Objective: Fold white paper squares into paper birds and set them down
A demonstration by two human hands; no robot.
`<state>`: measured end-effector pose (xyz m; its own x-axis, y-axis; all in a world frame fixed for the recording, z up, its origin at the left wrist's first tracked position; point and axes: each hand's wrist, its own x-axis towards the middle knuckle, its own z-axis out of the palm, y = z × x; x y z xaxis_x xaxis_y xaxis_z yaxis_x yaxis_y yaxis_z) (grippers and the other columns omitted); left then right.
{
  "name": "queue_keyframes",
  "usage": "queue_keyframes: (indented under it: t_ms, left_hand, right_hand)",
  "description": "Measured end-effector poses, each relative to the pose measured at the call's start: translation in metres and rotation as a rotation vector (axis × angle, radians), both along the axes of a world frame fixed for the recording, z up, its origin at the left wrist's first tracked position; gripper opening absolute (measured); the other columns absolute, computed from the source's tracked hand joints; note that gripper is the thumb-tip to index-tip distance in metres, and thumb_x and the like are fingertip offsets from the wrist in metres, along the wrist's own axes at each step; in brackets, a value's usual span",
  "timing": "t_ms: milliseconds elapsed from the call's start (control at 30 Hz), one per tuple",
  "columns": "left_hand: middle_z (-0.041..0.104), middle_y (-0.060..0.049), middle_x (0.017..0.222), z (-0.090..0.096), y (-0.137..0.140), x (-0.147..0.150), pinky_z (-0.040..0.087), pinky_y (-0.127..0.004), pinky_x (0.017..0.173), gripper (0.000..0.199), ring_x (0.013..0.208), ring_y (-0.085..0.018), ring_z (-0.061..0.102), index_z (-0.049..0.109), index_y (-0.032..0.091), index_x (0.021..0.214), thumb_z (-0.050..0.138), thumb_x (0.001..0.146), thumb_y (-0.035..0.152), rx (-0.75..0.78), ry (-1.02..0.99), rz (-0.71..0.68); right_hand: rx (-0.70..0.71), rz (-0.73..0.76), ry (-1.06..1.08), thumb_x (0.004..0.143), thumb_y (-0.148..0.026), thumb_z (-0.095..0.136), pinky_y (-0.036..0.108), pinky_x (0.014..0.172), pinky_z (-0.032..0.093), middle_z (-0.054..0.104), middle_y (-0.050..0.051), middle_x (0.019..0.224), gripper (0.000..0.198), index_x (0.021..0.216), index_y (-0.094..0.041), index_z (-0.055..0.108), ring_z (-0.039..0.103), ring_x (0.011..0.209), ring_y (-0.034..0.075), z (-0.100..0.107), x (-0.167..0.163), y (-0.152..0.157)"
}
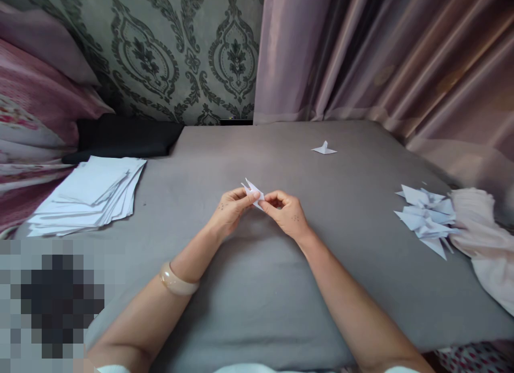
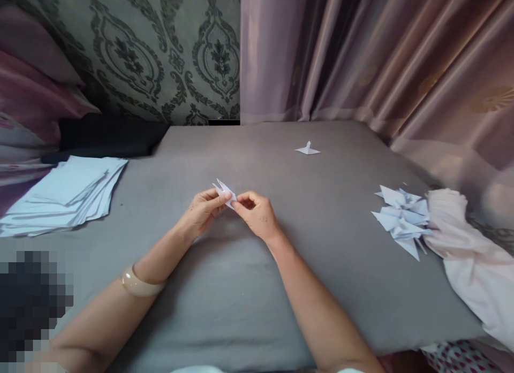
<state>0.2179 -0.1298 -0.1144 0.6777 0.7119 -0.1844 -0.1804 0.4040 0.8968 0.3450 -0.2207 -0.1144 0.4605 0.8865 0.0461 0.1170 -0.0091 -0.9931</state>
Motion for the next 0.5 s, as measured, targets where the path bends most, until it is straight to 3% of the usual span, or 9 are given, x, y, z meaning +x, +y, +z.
queue_keyframes:
  t_ms: [233,367,500]
  left_hand:
    - [0.068,-0.002,0.074,0.0003,0.0039,-0.0007,0.046,-0.023,0.073,0.017,0.072,-0.01,0.061,0.073,0.014,0.071,0.082,0.069,0.029,-0.022,-0.062,0.045]
    - [0.068,-0.002,0.071,0.0004,0.0035,-0.0001,0.047,-0.023,0.072,0.019,0.069,-0.011,0.062,0.071,0.013,0.068,0.082,0.069,0.029,-0.078,-0.092,0.05]
    - [0.069,-0.003,0.073,0.0008,0.0022,0.0027,0.048,-0.023,0.07,0.017,0.069,-0.011,0.063,0.07,0.012,0.071,0.081,0.069,0.026,-0.176,-0.099,0.065]
  right_hand:
    - [-0.083,0.129,0.025,0.077,-0.046,0.067,0.028,0.066,0.044,0.066,-0.001,0.073,0.026,0.082,-0.021,0.071,0.055,0.065,0.012,0.0001,0.0024,-0.003]
    - [-0.09,0.083,0.03,0.072,-0.046,0.072,0.027,0.06,0.04,0.059,-0.003,0.061,0.026,0.07,-0.02,0.069,0.049,0.059,0.011,0.0036,0.0013,-0.003]
    - [-0.017,0.02,-0.064,0.072,-0.045,0.072,0.027,0.062,0.04,0.058,-0.002,0.063,0.027,0.061,-0.02,0.066,0.049,0.06,0.011,0.0026,-0.0024,-0.0022]
